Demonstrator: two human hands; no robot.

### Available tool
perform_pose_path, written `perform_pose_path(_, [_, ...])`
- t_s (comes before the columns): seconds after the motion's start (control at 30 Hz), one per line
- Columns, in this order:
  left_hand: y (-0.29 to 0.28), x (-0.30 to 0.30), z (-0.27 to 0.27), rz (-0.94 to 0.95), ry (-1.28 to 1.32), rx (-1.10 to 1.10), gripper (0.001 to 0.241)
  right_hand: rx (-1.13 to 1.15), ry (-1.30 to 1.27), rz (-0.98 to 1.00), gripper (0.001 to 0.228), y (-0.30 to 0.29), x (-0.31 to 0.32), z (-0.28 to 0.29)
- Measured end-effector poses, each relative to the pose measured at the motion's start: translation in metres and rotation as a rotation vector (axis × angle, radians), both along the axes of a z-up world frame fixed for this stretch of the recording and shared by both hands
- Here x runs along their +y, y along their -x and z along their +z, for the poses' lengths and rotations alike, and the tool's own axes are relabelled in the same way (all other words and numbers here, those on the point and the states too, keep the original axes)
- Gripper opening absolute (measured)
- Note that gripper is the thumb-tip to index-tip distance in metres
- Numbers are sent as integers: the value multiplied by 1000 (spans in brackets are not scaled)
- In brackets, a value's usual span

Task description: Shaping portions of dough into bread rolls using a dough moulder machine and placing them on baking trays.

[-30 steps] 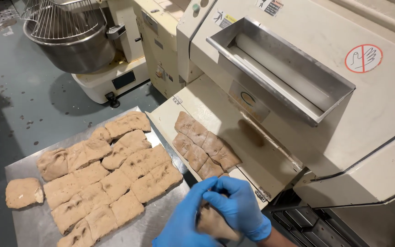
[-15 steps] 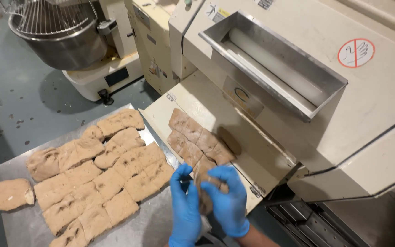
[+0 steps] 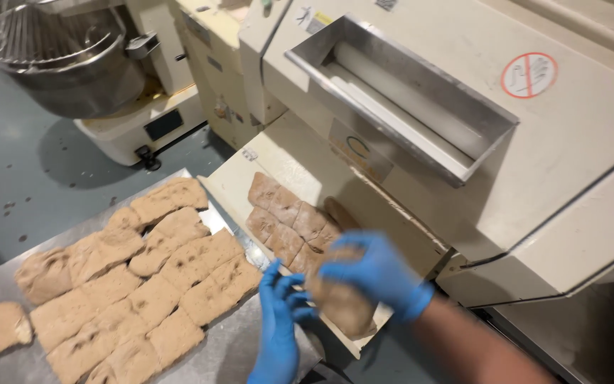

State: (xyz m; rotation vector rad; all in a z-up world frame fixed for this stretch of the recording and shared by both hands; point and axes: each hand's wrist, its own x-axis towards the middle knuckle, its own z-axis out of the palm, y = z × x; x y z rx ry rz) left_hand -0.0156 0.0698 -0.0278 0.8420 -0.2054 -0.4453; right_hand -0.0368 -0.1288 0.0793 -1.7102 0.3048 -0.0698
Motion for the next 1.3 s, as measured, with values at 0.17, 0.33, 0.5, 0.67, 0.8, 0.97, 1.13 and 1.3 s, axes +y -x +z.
perform_pose_path(0.17, [-25,30,-58,41,-379,-45,55,-397,348,-98,33,-71,-145,101])
perform_pose_path(0.33, [-22,80,-151,99,-530,191,49,-346,966,-165,36,-121,-220,127])
perform_pose_path(0.5, [6,130,-195,214,-548,207,44,-503,882,-86,29,-103,-121,74])
perform_pose_path(0.67, [28,147,-145,244,-682,243,41,195,854,50,61,-144,-174,-248])
perform_pose_path(0.8, [45,167,-137,262,-760,272,40,593,727,-178,78,-148,-166,-320])
perform_pose_path(0.97, [45,199,-123,252,-733,289,37,470,420,-36,74,-129,-119,-273])
perform_pose_path(1.13, [0,215,-138,329,-1046,43,36,180,560,384,78,-93,70,-236])
perform_pose_path(1.3, [-60,170,-196,679,-1374,-317,27,-71,933,898,47,-72,198,-260])
